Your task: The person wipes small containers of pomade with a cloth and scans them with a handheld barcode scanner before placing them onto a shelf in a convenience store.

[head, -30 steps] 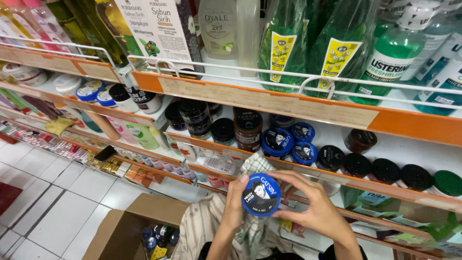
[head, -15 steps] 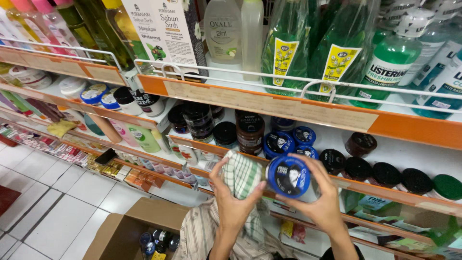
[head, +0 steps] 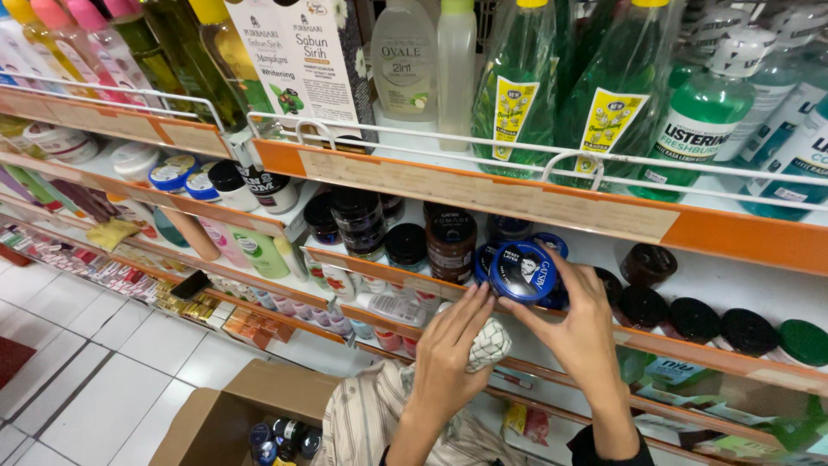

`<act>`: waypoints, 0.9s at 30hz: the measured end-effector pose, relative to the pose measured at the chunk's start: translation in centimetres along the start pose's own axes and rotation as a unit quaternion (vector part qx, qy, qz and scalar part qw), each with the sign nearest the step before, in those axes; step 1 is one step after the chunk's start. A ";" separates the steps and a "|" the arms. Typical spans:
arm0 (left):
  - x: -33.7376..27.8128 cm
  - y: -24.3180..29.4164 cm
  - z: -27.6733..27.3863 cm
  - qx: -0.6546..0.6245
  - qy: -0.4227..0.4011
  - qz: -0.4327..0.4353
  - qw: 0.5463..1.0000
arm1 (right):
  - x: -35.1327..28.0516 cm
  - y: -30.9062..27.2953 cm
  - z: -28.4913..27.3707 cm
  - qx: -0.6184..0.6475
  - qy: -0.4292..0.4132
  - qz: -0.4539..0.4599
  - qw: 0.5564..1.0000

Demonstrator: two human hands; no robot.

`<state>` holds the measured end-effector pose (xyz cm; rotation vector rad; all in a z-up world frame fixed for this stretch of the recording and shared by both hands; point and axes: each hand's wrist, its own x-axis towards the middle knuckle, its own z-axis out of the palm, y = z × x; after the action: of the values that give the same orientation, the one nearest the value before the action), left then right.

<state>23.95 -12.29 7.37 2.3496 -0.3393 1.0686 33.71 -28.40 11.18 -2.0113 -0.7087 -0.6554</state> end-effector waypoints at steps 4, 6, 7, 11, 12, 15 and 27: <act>0.0 -0.2 0.5 0.013 0.002 0.010 1.000 | 0.6 -0.6 -0.3 -0.002 0.004 -0.017 1.000; 0.0 -0.4 0.8 0.011 -0.003 0.012 1.000 | 0.8 -1.0 -0.3 -0.009 0.004 -0.014 1.000; 0.0 -0.4 0.9 0.010 -0.006 0.013 1.000 | 0.9 -1.2 -0.2 -0.013 0.004 -0.012 1.000; 0.0 -0.6 1.2 0.022 -0.009 0.010 1.000 | 1.2 -1.9 0.0 0.019 0.003 0.001 1.000; 0.0 -0.6 1.2 0.020 -0.010 0.008 1.000 | 1.2 -2.0 0.1 0.016 0.005 -0.005 1.000; 0.0 -0.6 1.1 0.017 -0.010 0.004 1.000 | 1.4 -1.9 0.3 0.008 0.005 -0.020 1.000; 0.0 -0.6 1.2 0.024 -0.004 0.009 1.000 | 2.8 -2.2 0.2 0.051 -0.069 0.051 0.995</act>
<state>24.94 -12.48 6.47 2.3981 -0.3417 1.0879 34.15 -26.63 14.22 -1.9971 -0.7012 -0.4140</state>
